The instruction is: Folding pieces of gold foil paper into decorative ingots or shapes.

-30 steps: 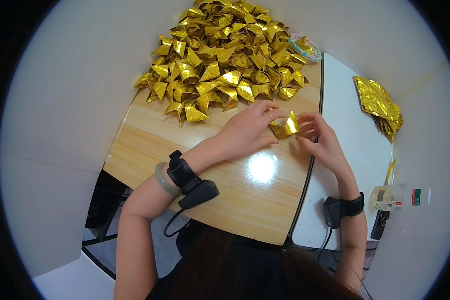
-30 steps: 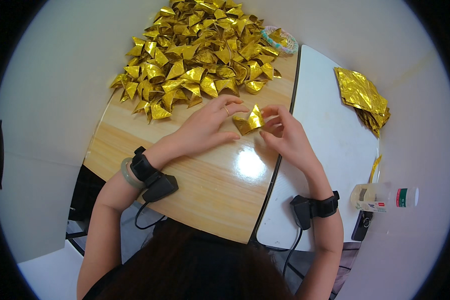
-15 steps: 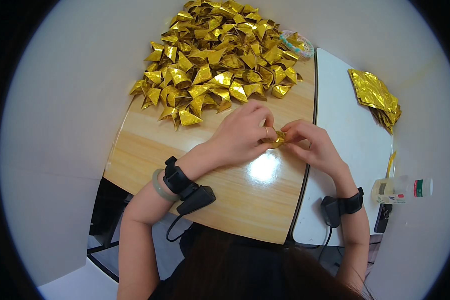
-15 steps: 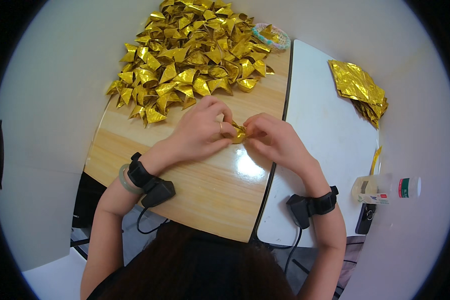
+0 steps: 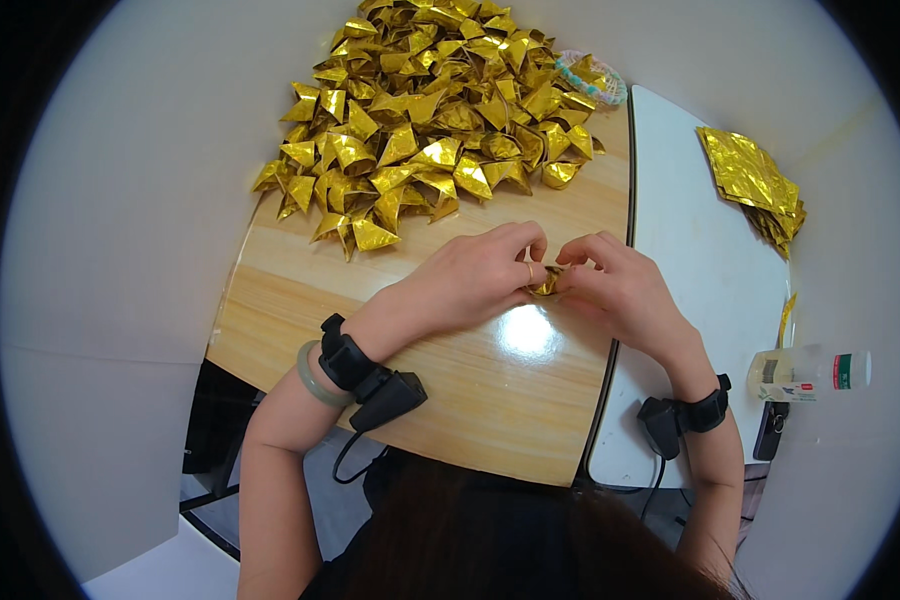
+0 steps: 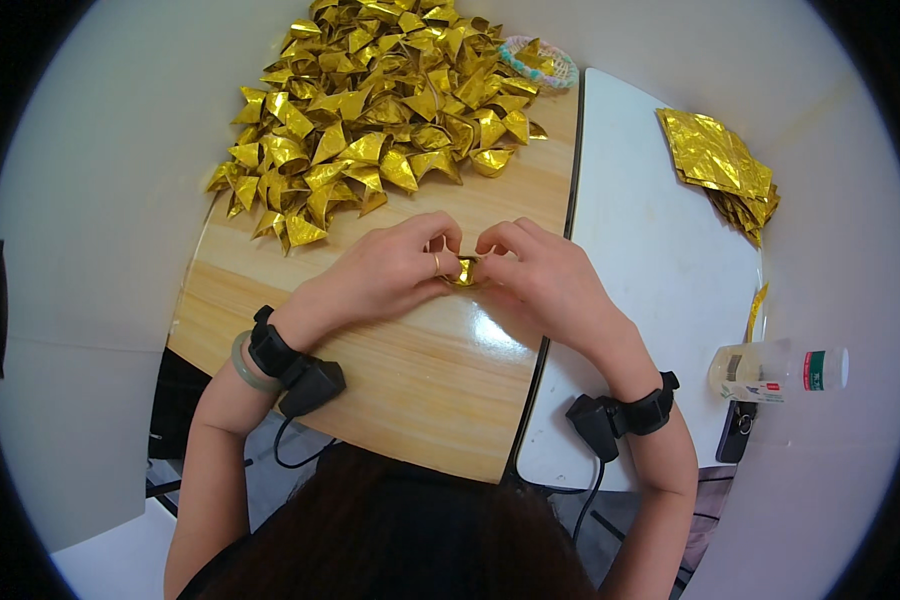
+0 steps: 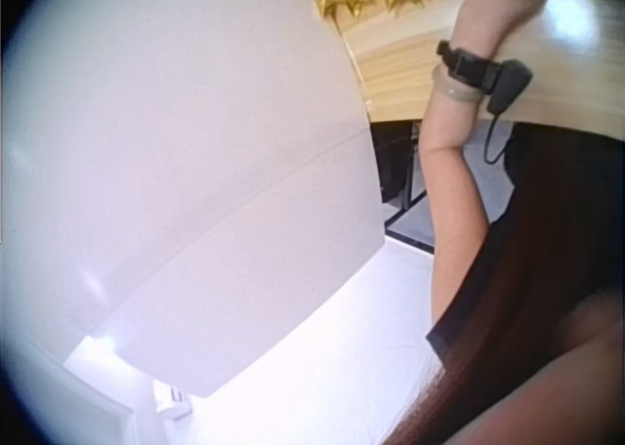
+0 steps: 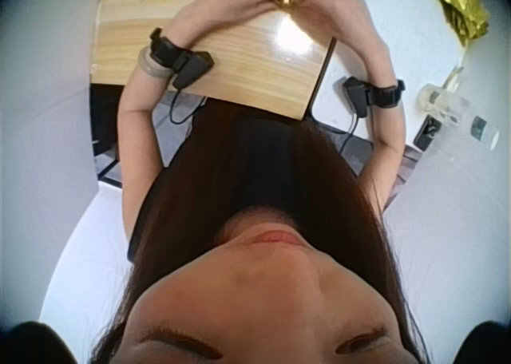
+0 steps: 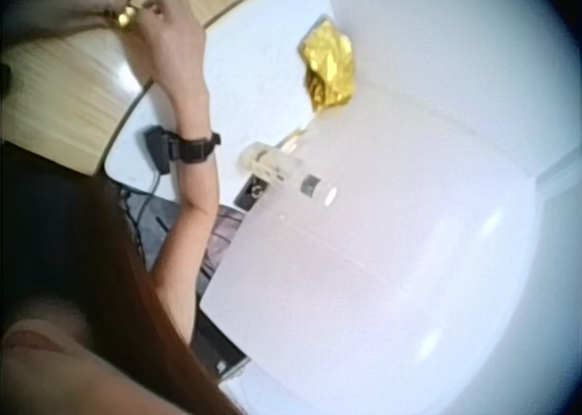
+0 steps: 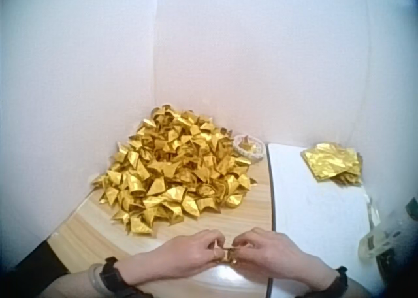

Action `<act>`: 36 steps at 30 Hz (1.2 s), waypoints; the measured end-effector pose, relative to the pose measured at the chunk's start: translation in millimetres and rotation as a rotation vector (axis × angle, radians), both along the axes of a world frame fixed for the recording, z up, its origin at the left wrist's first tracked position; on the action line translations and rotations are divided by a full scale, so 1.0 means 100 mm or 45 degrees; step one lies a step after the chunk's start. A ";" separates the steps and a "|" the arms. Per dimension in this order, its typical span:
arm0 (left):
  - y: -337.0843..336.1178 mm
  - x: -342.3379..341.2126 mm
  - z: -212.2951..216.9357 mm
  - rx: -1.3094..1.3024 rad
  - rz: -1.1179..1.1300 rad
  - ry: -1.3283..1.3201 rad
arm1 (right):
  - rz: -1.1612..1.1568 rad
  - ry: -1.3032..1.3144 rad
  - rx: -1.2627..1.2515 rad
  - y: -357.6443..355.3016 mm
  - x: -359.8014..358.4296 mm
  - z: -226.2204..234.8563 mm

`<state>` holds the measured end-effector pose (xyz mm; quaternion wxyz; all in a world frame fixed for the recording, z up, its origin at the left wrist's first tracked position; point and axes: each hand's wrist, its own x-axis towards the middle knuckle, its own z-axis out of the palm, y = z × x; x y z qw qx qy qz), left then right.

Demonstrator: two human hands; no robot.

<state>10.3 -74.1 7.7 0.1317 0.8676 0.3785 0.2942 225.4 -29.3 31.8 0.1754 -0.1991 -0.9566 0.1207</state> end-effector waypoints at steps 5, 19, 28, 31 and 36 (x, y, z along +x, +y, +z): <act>0.02 -0.03 -0.04 0.018 -0.049 -0.028 | -0.023 0.030 0.016 -0.02 -0.03 -0.01; 0.04 -0.09 -0.01 -0.047 -0.066 -0.055 | 0.074 0.021 0.093 0.04 -0.02 0.07; 0.06 -0.15 0.01 -0.024 -0.072 -0.025 | 0.110 -0.007 -0.066 0.04 0.00 0.05; 0.09 -0.13 -0.01 -0.005 -0.100 -0.067 | 0.145 -0.033 -0.017 0.05 0.03 0.06; 0.12 -0.22 0.04 0.074 0.185 -0.145 | 0.021 0.106 -0.092 0.04 0.08 0.17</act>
